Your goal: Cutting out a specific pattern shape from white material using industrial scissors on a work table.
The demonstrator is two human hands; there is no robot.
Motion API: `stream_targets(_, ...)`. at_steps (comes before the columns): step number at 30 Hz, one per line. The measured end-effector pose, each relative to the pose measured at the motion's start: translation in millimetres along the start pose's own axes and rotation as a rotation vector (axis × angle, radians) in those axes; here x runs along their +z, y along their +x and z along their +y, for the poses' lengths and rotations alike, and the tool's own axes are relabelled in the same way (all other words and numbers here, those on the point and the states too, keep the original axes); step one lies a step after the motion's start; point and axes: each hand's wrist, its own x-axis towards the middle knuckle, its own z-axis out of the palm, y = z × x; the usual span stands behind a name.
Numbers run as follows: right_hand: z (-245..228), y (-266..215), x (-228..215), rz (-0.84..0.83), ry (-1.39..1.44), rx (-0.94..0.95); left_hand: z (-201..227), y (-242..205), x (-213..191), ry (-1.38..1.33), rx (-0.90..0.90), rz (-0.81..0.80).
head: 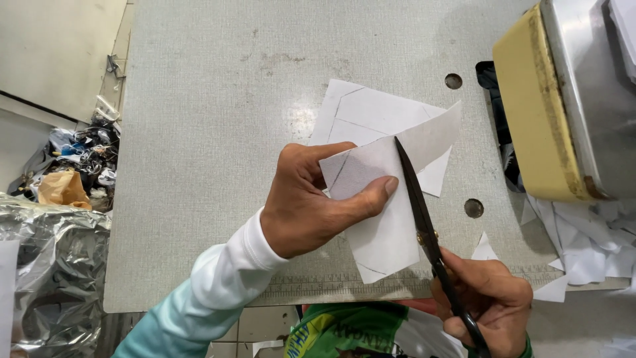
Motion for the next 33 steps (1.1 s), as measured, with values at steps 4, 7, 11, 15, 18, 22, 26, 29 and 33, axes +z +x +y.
stream_targets(4, -2.1, 0.9, 1.8, 0.030, -0.053, 0.018, 2.1, 0.2, 0.5, -0.020, -0.004, -0.011)
stream_targets(7, 1.2, 0.4, -1.1, -0.003, 0.014, 0.003, 1.6, 0.0, 0.6, -0.012, -0.008, -0.001)
stream_targets(11, 0.4, 2.3, -0.3, -0.016, -0.075, -0.001, 0.2, 1.2, -2.2, -0.032, -0.024, -0.020)
stream_targets(15, -3.4, 3.3, 6.1, 0.018, -0.004, 0.007, -0.8, 1.6, -3.2, -0.037, -0.015, -0.046)
stream_targets(18, -2.2, 3.1, 1.6, -0.002, -0.038, 0.005, -1.6, 1.2, -2.6, -0.041, -0.039, -0.046)
stream_targets(22, -0.3, 2.3, 1.2, -0.006, -0.002, -0.010, 0.7, 1.3, -3.3, -0.046, -0.027, -0.058)
stream_targets(26, 5.9, -0.8, -7.1, -0.032, -0.069, -0.022, 3.2, 1.6, -4.7, -0.052, -0.036, -0.074)
stream_targets(29, 9.2, -3.7, -9.1, -0.003, -0.114, -0.016, 3.3, 0.6, -5.7, -0.080, -0.091, -0.111)
stream_targets(33, 9.4, -5.2, 1.9, 0.180, -0.001, 0.014, -0.9, 2.6, -7.4, -0.110, -0.163, -0.162)
